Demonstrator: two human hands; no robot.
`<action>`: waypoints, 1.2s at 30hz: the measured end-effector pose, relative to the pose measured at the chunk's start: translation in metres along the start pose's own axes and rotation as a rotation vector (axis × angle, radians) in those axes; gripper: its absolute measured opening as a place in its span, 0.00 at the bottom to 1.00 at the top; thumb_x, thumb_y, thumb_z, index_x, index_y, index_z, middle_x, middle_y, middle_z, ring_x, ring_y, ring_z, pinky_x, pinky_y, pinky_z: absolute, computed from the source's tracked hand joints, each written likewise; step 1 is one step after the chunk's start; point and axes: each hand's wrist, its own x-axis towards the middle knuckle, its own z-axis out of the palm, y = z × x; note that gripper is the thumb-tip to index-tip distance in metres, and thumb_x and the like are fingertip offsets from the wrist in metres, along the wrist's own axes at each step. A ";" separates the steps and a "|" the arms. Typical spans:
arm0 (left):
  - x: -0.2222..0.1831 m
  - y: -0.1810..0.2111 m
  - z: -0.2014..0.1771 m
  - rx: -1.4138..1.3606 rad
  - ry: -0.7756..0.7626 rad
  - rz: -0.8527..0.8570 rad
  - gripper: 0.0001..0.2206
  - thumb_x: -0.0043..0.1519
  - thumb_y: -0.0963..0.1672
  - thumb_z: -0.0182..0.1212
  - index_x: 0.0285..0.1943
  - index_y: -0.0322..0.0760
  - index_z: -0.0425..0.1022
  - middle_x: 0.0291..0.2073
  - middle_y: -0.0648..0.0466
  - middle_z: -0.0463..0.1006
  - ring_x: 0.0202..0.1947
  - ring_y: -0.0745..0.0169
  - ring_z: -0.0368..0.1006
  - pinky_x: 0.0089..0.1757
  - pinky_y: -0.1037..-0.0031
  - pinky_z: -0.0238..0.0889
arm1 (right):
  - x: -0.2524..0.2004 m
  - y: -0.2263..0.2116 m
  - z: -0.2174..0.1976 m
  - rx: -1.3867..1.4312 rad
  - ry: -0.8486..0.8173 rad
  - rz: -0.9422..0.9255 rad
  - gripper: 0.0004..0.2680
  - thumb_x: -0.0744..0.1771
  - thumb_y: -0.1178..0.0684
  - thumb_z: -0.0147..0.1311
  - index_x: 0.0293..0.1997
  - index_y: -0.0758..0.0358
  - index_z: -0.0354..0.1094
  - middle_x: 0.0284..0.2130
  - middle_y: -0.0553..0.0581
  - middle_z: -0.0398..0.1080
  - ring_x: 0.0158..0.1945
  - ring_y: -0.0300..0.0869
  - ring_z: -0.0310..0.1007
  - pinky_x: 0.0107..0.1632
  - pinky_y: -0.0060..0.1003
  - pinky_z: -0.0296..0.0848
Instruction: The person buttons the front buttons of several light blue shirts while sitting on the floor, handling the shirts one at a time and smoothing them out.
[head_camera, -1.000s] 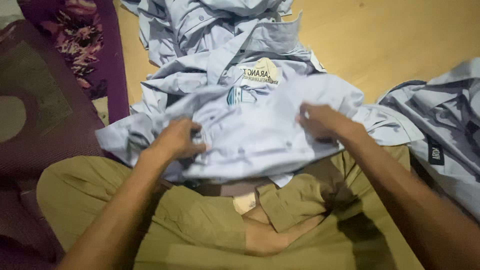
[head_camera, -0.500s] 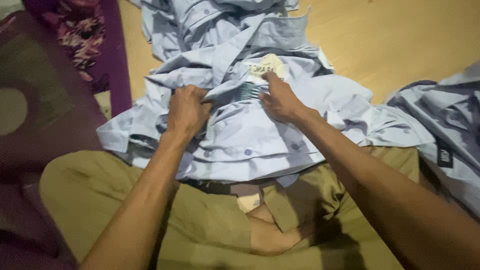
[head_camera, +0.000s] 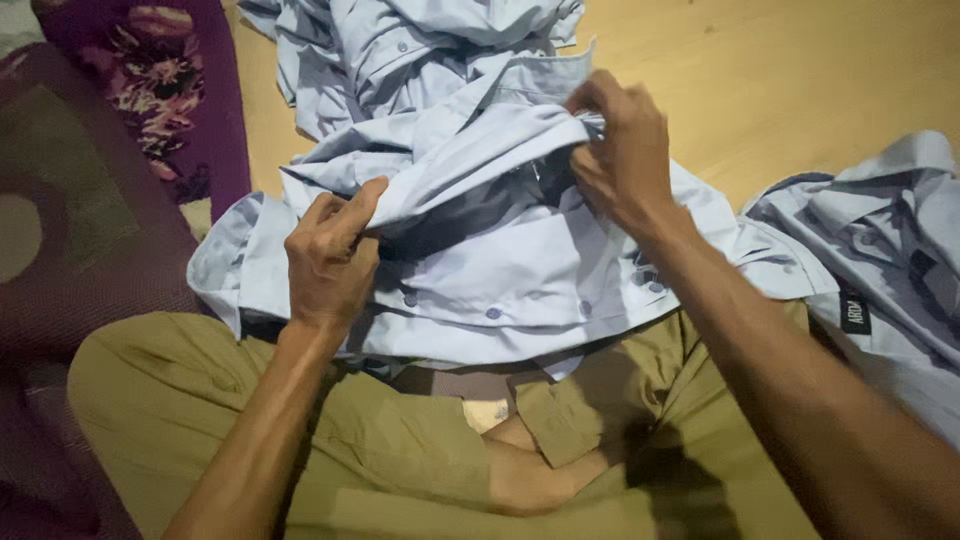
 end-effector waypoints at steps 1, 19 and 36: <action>-0.001 -0.004 0.001 0.000 0.003 0.002 0.31 0.50 0.34 0.53 0.66 0.41 0.79 0.32 0.43 0.70 0.34 0.49 0.70 0.40 0.65 0.63 | -0.016 0.011 0.008 -0.001 0.003 -0.002 0.13 0.58 0.59 0.49 0.44 0.54 0.68 0.37 0.54 0.76 0.40 0.57 0.69 0.41 0.51 0.64; -0.017 -0.023 -0.030 0.176 -0.097 -0.236 0.23 0.61 0.39 0.64 0.66 0.51 0.81 0.29 0.37 0.79 0.39 0.31 0.79 0.44 0.48 0.69 | -0.025 0.068 -0.006 -0.004 0.021 0.398 0.08 0.69 0.62 0.44 0.49 0.67 0.70 0.34 0.75 0.70 0.45 0.72 0.75 0.48 0.63 0.69; -0.037 -0.110 -0.059 0.646 -0.140 -0.630 0.14 0.55 0.39 0.57 0.48 0.47 0.81 0.35 0.33 0.83 0.38 0.18 0.77 0.43 0.39 0.64 | -0.043 0.076 0.005 0.199 0.203 0.391 0.11 0.68 0.48 0.61 0.51 0.58 0.66 0.43 0.56 0.73 0.44 0.44 0.72 0.43 0.40 0.69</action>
